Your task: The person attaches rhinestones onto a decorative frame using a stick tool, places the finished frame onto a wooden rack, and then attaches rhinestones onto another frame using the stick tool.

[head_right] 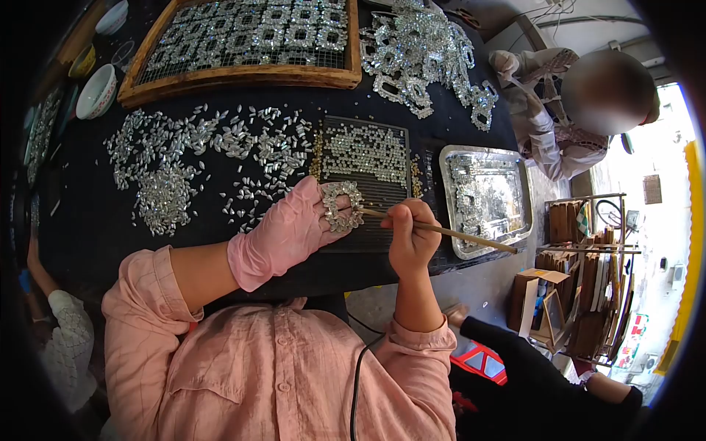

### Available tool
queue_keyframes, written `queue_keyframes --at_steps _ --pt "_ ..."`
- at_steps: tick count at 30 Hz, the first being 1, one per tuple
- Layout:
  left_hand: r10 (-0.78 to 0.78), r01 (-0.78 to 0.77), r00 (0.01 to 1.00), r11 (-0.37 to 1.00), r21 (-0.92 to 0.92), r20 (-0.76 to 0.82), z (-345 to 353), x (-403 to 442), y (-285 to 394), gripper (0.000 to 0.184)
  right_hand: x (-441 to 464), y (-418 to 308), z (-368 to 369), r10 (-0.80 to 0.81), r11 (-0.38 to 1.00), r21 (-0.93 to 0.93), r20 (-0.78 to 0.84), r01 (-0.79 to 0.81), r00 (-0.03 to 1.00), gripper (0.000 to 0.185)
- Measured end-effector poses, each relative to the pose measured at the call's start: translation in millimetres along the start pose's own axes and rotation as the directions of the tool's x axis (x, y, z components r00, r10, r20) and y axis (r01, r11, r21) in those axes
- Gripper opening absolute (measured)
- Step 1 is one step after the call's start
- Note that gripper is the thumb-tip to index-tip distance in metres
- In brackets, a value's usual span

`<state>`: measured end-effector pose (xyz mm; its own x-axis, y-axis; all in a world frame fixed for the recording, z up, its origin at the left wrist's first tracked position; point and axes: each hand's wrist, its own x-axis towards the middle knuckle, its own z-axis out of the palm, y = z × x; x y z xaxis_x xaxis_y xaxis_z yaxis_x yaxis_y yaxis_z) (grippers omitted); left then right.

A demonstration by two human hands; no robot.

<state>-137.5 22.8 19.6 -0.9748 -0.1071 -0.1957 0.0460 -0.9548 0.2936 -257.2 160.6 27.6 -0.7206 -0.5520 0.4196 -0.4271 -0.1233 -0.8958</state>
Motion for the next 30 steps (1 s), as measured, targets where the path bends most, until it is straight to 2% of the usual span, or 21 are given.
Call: queue_keyframes --at_steps 10,22,28,30 --pt "-0.009 0.009 1.0 0.999 0.04 -0.006 0.9 -1.7 0.5 0.05 5.2 3.8 -6.1 0.045 0.997 0.064 -0.116 -0.038 0.992 0.023" --pt "-0.019 0.019 1.0 0.999 0.025 -0.012 1.7 -3.3 1.6 0.05 1.4 4.8 -2.1 -0.056 0.994 -0.088 0.016 0.058 0.998 0.02" --pt "-0.024 0.025 0.999 1.0 0.018 -0.028 0.9 -2.6 1.2 0.05 1.0 -0.1 2.4 0.034 0.999 -0.008 -0.093 -0.034 0.995 0.018" --pt "-0.029 0.029 0.999 0.999 0.012 -0.037 1.4 -2.1 1.1 0.049 4.0 1.5 0.6 0.001 1.0 -0.004 -0.127 -0.002 0.992 0.018"
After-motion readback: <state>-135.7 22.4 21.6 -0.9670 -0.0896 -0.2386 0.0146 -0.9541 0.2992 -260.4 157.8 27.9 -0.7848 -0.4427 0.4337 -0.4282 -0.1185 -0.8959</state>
